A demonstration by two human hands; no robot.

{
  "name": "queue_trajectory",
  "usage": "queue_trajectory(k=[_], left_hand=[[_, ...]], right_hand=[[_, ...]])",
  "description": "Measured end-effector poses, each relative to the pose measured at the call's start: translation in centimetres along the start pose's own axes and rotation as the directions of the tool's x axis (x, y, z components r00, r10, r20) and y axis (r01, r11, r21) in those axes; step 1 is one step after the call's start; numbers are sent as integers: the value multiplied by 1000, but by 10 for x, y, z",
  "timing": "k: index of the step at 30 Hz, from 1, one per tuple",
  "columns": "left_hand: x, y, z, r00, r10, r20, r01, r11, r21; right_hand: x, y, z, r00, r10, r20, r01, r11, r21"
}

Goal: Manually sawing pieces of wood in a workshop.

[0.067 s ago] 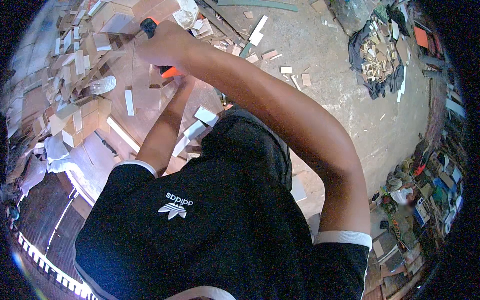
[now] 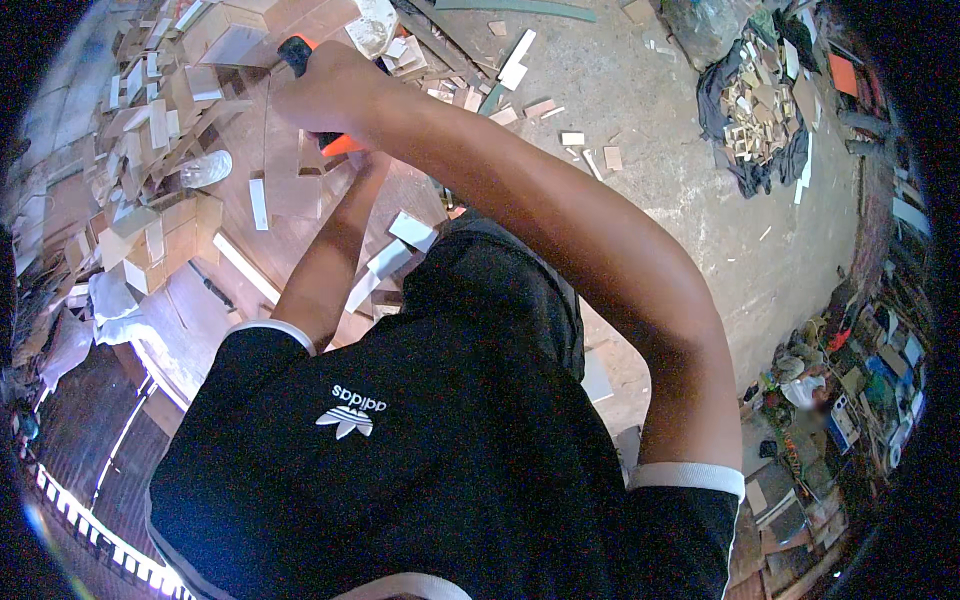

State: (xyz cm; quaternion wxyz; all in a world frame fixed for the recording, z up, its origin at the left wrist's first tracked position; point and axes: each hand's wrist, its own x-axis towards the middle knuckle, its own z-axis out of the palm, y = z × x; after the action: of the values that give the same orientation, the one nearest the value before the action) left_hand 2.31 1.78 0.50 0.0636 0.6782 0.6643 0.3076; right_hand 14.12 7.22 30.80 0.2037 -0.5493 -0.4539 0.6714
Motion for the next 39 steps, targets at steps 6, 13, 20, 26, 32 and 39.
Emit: queue_trajectory(k=[6,13,20,26,32,39], left_hand=[[1,1,1,993,-80,82,79,997,27],[0,3,2,969,-183,168,175,983,62],[-4,-12,11,967,-170,191,113,954,279],[-7,-8,15,975,-199,97,184,972,143],[-3,-5,11,994,-105,39,102,993,61],[-3,-8,11,960,-226,166,215,973,81]], right_hand=[[3,1,7,1000,12,13,-12,1000,25],[32,32,9,999,-6,-36,7,999,42],[32,14,3,992,127,3,-127,986,110],[31,15,3,994,113,-8,-112,987,113],[35,21,6,997,83,2,-83,992,96],[24,6,0,995,99,-4,-98,988,119]])
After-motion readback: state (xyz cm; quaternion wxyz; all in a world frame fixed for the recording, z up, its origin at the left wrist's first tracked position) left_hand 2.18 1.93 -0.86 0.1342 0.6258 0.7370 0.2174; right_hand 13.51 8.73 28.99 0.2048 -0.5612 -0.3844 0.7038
